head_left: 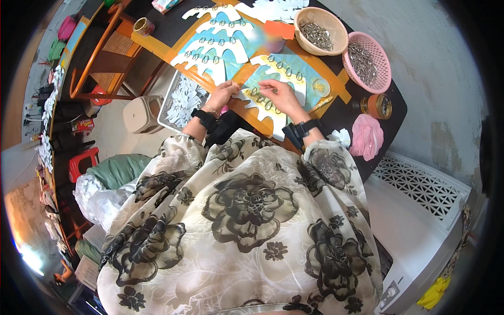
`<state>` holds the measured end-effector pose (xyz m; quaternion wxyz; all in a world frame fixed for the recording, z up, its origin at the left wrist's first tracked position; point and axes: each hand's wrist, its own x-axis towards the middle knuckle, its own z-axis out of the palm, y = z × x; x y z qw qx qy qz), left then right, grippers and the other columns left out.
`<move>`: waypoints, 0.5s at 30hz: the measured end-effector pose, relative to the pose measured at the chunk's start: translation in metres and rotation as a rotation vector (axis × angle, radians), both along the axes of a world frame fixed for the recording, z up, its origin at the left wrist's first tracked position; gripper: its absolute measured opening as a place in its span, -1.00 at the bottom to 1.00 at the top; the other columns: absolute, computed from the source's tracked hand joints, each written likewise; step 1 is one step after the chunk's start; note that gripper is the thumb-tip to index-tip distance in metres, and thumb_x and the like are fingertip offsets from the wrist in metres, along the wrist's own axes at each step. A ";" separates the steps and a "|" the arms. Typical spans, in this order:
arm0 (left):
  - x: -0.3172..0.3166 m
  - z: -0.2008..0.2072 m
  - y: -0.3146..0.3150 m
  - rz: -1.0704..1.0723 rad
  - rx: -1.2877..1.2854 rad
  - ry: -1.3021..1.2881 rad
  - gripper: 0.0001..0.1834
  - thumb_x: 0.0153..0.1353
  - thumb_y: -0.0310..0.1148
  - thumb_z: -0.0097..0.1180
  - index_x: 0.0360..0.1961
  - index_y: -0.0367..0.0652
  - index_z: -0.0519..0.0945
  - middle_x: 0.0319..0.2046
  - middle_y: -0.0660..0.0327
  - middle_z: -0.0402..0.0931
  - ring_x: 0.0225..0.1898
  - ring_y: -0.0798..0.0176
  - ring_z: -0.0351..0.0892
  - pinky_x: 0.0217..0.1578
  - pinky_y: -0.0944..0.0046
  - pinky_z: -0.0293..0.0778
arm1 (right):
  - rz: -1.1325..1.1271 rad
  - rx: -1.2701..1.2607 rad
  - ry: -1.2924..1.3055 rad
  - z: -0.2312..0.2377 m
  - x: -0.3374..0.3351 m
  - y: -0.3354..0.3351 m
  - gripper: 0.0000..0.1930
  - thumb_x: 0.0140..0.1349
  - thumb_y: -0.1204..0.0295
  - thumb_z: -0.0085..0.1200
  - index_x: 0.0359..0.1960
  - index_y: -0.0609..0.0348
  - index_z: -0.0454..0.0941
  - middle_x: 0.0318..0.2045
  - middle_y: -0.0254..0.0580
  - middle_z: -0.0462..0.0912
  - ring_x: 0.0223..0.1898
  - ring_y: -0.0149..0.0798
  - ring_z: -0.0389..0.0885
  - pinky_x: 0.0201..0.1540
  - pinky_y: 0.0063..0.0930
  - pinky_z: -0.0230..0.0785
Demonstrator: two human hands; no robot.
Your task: Apply glue and attach sequins or beads to fabric shoe components.
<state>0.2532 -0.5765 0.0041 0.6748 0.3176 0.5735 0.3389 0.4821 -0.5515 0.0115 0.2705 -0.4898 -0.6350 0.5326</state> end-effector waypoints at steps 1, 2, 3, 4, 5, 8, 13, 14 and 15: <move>-0.003 -0.006 -0.001 0.005 0.016 -0.016 -0.89 0.24 -0.37 -0.01 -0.31 -0.08 0.56 -0.40 0.42 0.48 -0.41 0.51 0.41 -0.42 0.50 0.31 | 0.013 0.001 0.002 -0.003 -0.004 0.005 -0.77 0.21 0.44 0.24 -0.11 0.22 0.65 -0.28 -0.20 0.72 -0.29 -0.40 0.63 -0.17 -0.49 0.50; -0.002 0.000 -0.002 0.005 0.022 0.005 -0.88 0.25 -0.38 -0.03 -0.30 -0.09 0.56 -0.39 0.40 0.47 -0.42 0.50 0.41 -0.44 0.49 0.31 | 0.042 -0.034 -0.018 -0.002 -0.009 0.008 -0.78 0.20 0.45 0.24 -0.13 0.23 0.66 -0.31 -0.21 0.73 -0.32 -0.40 0.63 -0.19 -0.50 0.50; -0.002 -0.001 -0.002 0.014 0.020 0.006 -0.88 0.25 -0.38 -0.03 -0.30 -0.09 0.56 -0.39 0.40 0.47 -0.42 0.50 0.41 -0.44 0.49 0.31 | 0.069 -0.068 -0.038 -0.001 -0.013 0.009 -0.79 0.19 0.46 0.25 -0.15 0.24 0.67 -0.33 -0.22 0.74 -0.35 -0.41 0.63 -0.20 -0.51 0.50; -0.003 -0.003 -0.002 0.018 -0.001 0.008 -0.88 0.25 -0.37 -0.04 -0.29 -0.09 0.55 -0.40 0.39 0.47 -0.42 0.49 0.42 -0.44 0.48 0.33 | 0.061 -0.089 -0.002 -0.001 -0.016 0.010 -0.82 0.17 0.48 0.26 -0.20 0.26 0.67 -0.39 -0.26 0.73 -0.39 -0.44 0.62 -0.24 -0.54 0.49; 0.000 0.001 0.000 0.015 -0.022 0.010 -0.87 0.25 -0.37 -0.04 -0.28 -0.10 0.55 -0.40 0.39 0.47 -0.42 0.48 0.44 -0.43 0.48 0.36 | 0.063 -0.090 -0.002 -0.005 -0.016 0.011 -0.82 0.17 0.48 0.26 -0.20 0.26 0.67 -0.39 -0.26 0.73 -0.39 -0.44 0.62 -0.24 -0.54 0.49; 0.007 0.014 -0.003 0.056 -0.049 -0.084 -0.90 0.26 -0.35 -0.03 -0.29 -0.08 0.52 -0.38 0.41 0.46 -0.32 0.47 0.48 -0.33 0.47 0.39 | 0.040 -0.099 0.019 -0.017 -0.012 0.013 -0.85 0.16 0.48 0.27 -0.26 0.27 0.67 -0.42 -0.29 0.72 -0.39 -0.49 0.61 -0.27 -0.57 0.47; 0.006 -0.006 -0.006 -0.006 -0.006 -0.163 -0.88 0.31 -0.41 0.06 -0.18 -0.18 0.55 -0.24 0.28 0.58 -0.20 0.32 0.65 -0.12 0.37 0.59 | -0.011 -0.107 0.035 -0.012 -0.016 0.011 -0.88 0.14 0.49 0.28 -0.31 0.26 0.66 -0.45 -0.31 0.70 -0.42 -0.51 0.59 -0.30 -0.58 0.46; 0.010 -0.001 -0.007 0.021 -0.051 -0.157 -0.85 0.31 -0.43 0.09 -0.13 -0.21 0.55 -0.22 0.25 0.60 -0.22 0.32 0.67 -0.12 0.38 0.61 | -0.015 -0.108 0.035 -0.012 -0.015 0.010 -0.88 0.14 0.49 0.28 -0.31 0.26 0.66 -0.45 -0.31 0.70 -0.42 -0.51 0.59 -0.30 -0.58 0.46; 0.013 0.001 -0.007 0.049 -0.095 -0.150 -0.81 0.30 -0.45 0.13 -0.08 -0.24 0.55 -0.20 0.21 0.61 -0.25 0.31 0.68 -0.12 0.38 0.62 | -0.031 -0.117 0.027 -0.012 -0.015 0.009 -0.88 0.15 0.48 0.28 -0.32 0.26 0.66 -0.46 -0.31 0.70 -0.42 -0.50 0.59 -0.30 -0.57 0.46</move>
